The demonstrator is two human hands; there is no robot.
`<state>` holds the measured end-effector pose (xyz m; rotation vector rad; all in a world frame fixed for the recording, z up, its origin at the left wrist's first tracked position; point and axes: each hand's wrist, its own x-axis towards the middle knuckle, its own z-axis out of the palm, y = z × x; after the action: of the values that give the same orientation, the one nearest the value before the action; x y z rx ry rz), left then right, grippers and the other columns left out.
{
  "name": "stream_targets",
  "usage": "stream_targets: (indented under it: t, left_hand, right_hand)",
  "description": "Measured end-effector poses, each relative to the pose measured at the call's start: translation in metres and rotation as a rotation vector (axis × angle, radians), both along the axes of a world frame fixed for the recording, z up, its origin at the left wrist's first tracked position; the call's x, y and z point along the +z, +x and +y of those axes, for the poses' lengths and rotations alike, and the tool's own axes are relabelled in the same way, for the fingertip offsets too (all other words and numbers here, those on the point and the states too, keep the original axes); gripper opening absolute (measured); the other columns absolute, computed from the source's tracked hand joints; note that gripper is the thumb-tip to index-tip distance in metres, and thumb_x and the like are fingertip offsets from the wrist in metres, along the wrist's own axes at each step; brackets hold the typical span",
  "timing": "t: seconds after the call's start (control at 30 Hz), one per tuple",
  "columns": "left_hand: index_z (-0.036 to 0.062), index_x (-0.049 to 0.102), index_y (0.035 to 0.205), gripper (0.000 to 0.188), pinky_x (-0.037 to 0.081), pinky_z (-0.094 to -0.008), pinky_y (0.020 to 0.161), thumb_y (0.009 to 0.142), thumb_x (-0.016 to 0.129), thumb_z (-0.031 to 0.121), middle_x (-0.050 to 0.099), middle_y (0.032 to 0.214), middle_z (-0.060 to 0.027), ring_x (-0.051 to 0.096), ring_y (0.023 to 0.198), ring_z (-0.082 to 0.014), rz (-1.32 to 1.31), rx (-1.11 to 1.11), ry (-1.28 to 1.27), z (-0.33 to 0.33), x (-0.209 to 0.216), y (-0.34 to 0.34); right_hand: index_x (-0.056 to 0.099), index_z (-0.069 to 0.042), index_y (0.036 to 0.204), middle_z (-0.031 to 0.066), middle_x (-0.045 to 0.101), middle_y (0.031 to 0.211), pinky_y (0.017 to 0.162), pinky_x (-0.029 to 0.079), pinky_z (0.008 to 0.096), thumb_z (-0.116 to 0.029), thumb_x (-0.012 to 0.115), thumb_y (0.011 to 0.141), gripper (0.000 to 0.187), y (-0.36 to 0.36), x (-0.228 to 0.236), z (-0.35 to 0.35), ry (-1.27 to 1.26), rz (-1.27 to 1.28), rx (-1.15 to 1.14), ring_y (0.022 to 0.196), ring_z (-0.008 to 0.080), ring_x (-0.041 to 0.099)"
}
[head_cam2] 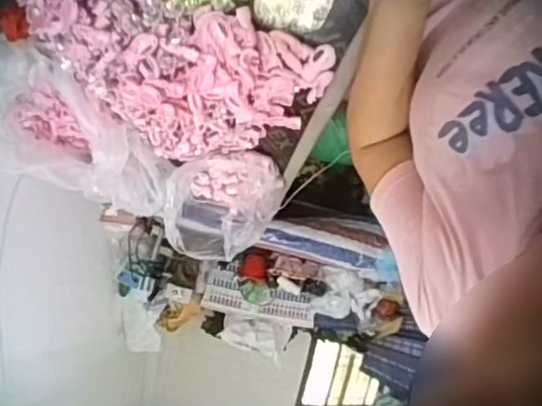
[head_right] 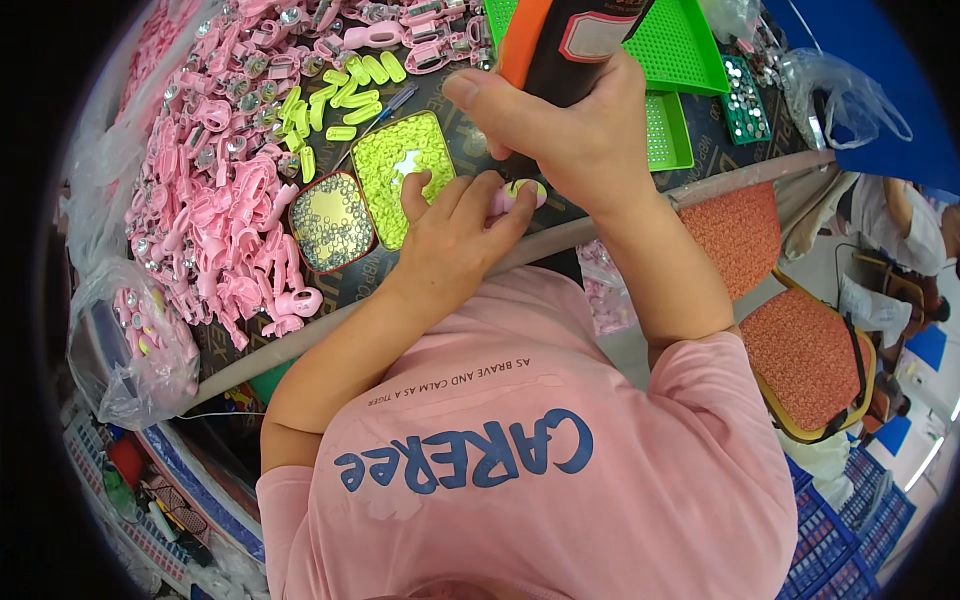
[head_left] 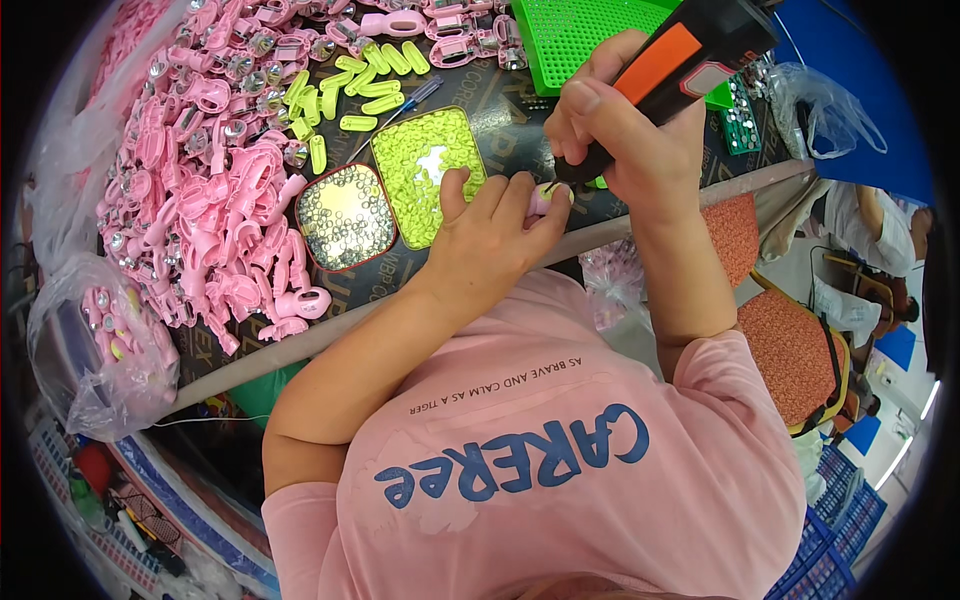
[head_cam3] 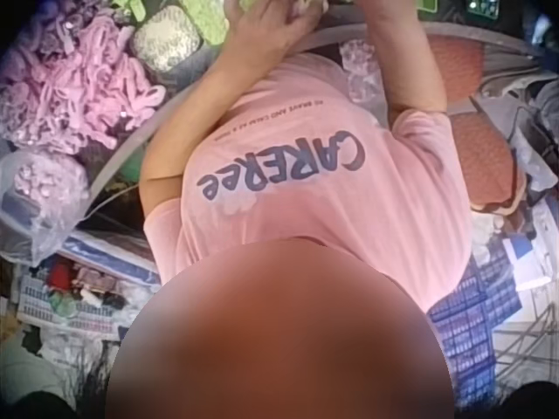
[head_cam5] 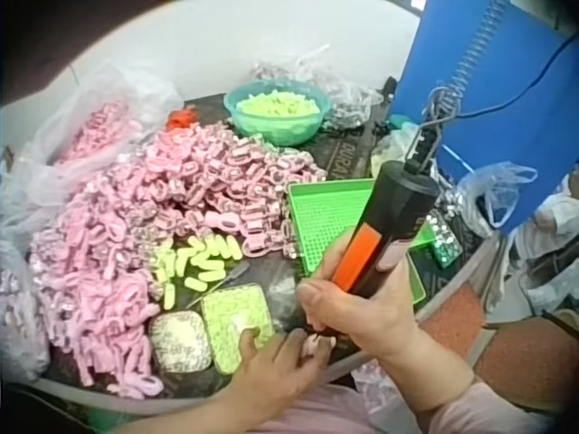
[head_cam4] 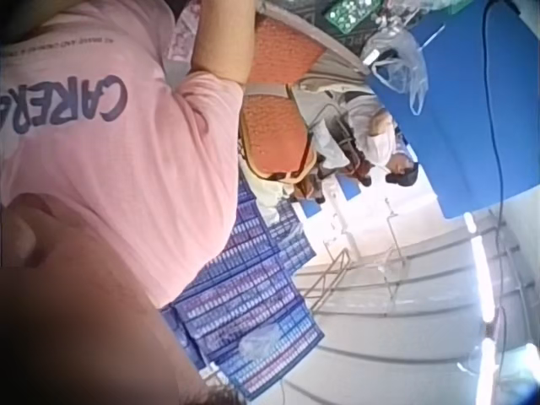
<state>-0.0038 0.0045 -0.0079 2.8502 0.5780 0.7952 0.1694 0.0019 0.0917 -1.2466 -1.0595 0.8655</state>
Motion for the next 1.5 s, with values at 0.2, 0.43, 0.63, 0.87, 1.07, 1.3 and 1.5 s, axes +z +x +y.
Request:
stream_targets:
  t: [0.2,0.43,0.63,0.87,1.07,1.3,1.5]
  left_hand:
    - [0.0169,0.066,0.121,0.035,0.039,-0.0522,0.094,0.086,0.063,0.016,0.063,0.112,-0.0085,0.060,0.093,-0.0195,-0.011,-0.004,0.000,0.000,-0.002,0.001]
    - [0.0158,0.067,0.119,0.034,0.040,-0.0492,0.093,0.085,0.063,0.016,0.063,0.113,-0.0099,0.059,0.093,-0.0209,-0.011,-0.015,0.006,0.001,-0.003,0.001]
    - [0.0140,0.066,0.118,0.033,0.040,-0.0455,0.092,0.085,0.062,0.015,0.063,0.112,-0.0107,0.059,0.094,-0.0217,-0.004,-0.025,0.024,0.002,-0.001,0.002]
    - [0.0144,0.066,0.118,0.033,0.040,-0.0460,0.093,0.085,0.062,0.017,0.063,0.110,-0.0092,0.060,0.095,-0.0215,-0.049,0.001,0.018,0.003,-0.002,0.003]
    - [0.0102,0.064,0.132,0.045,0.042,-0.0478,0.094,0.089,0.073,0.014,0.068,0.117,-0.0117,0.065,0.096,-0.0274,-0.198,-0.016,-0.411,0.012,0.029,-0.020]
    - [-0.0036,0.058,0.140,0.045,0.050,-0.0298,0.085,0.104,0.062,0.024,0.071,0.114,-0.0097,0.063,0.089,-0.0143,-0.563,0.005,-1.620,0.046,0.051,-0.065]
    - [-0.0041,0.057,0.142,0.049,0.050,-0.0299,0.088,0.106,0.061,0.028,0.071,0.116,-0.0085,0.063,0.093,-0.0148,-0.669,-0.053,-1.762,0.047,0.049,-0.060]
  right_hand:
    - [0.051,-0.003,0.091,0.0068,0.056,0.066,0.052,0.049,0.0344,0.005,0.064,0.087,0.016,0.001,-0.002,-0.001,-0.030,-0.008,0.028,0.051,0.0175,0.055]
    - [0.050,-0.003,0.091,0.0076,0.059,0.071,0.053,0.051,0.0337,0.007,0.064,0.085,0.018,0.001,-0.009,-0.003,0.057,-0.053,0.080,0.051,0.0153,0.055]
    - [0.050,-0.004,0.091,0.0083,0.061,0.072,0.053,0.051,0.0316,0.006,0.066,0.085,0.019,-0.003,-0.010,-0.001,-0.001,-0.052,0.047,0.052,0.0142,0.057]
    - [0.053,-0.002,0.091,0.0107,0.061,0.071,0.053,0.052,0.0326,0.006,0.065,0.084,0.016,0.005,-0.008,0.000,0.070,-0.099,0.105,0.051,0.0176,0.058]
    - [0.057,-0.004,0.112,0.0124,0.067,0.094,0.082,0.056,0.0411,0.008,0.070,0.085,0.032,0.033,-0.018,0.002,0.099,-0.081,-0.061,0.084,0.0239,0.068]
    - [0.070,0.002,0.103,0.0148,0.075,0.093,0.080,0.055,0.0342,-0.012,0.081,0.082,0.028,0.035,0.008,-0.039,-0.225,-0.926,-0.211,0.085,0.0242,0.073]
    - [0.073,-0.002,0.110,0.0088,0.074,0.096,0.066,0.055,0.0298,-0.005,0.079,0.078,0.032,-0.028,0.015,-0.036,-0.036,-0.555,-0.039,0.072,0.0185,0.068]
